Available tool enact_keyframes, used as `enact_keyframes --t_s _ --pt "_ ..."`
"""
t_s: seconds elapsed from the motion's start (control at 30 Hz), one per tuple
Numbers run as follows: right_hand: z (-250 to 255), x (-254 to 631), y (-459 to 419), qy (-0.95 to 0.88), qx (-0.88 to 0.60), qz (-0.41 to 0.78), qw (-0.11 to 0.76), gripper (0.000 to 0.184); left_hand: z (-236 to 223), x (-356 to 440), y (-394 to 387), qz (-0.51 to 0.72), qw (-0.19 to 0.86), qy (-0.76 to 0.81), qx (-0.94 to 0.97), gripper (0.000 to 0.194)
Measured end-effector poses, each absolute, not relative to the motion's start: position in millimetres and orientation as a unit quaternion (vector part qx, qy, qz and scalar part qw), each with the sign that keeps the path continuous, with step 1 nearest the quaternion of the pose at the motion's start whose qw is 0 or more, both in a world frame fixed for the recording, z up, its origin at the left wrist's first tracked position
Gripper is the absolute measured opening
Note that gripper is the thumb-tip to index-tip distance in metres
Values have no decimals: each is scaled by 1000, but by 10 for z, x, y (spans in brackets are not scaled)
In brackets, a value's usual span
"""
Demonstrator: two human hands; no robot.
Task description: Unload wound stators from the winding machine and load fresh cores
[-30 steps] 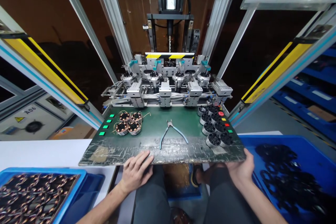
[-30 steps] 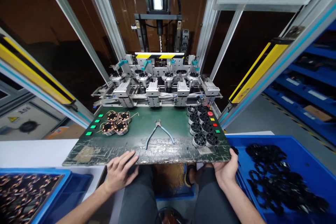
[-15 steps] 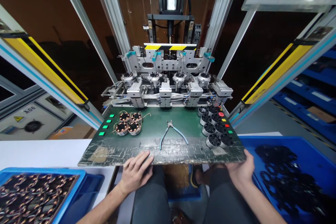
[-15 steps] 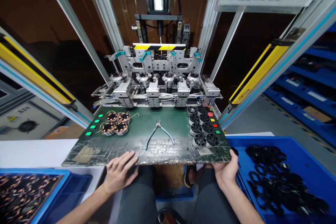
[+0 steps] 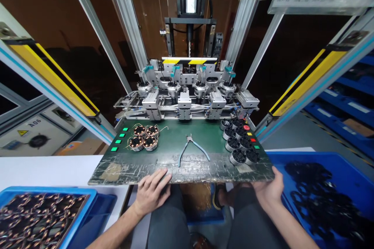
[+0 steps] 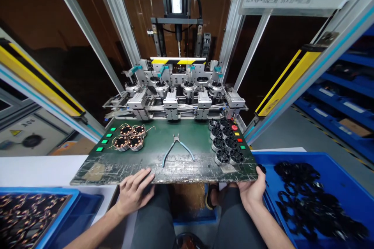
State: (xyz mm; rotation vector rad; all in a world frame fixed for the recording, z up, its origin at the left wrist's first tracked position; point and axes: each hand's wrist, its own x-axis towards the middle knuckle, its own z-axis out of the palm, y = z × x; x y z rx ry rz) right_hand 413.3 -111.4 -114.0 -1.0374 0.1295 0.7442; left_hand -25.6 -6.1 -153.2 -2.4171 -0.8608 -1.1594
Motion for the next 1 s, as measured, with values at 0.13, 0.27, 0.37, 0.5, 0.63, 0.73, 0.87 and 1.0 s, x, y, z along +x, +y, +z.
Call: enact_keyframes --t_s 0.13,0.27,0.37,0.5,0.63,0.73,0.87,1.0 --pt "-1160 4141 -1112 58 -480 345 804 34 -1539 -258 -60 -404 162 -302 -848 62" --pt "-1203 4166 -1118 54 -480 346 804 32 -1544 -262 -58 -404 162 -303 -848 62" --pt "-1218 4171 -1119 53 -480 342 806 31 -1547 -262 -52 -404 165 -301 -848 61" --pt "-1208 4159 -1117 58 -480 345 805 32 -1546 -259 -45 -407 167 -297 -847 64" --pt "-1194 4152 -1126 53 -483 347 803 36 -1531 -251 -46 -408 169 -298 -846 72" --pt "-1199 4156 -1129 53 -482 345 803 36 -1520 -247 -49 -409 167 -298 -846 75" --pt "-1219 4166 -1124 52 -482 342 805 36 -1523 -252 -48 -409 166 -296 -847 71" --pt "-1228 4166 -1126 42 -485 343 803 39 -1535 -257 -47 -409 165 -296 -847 68"
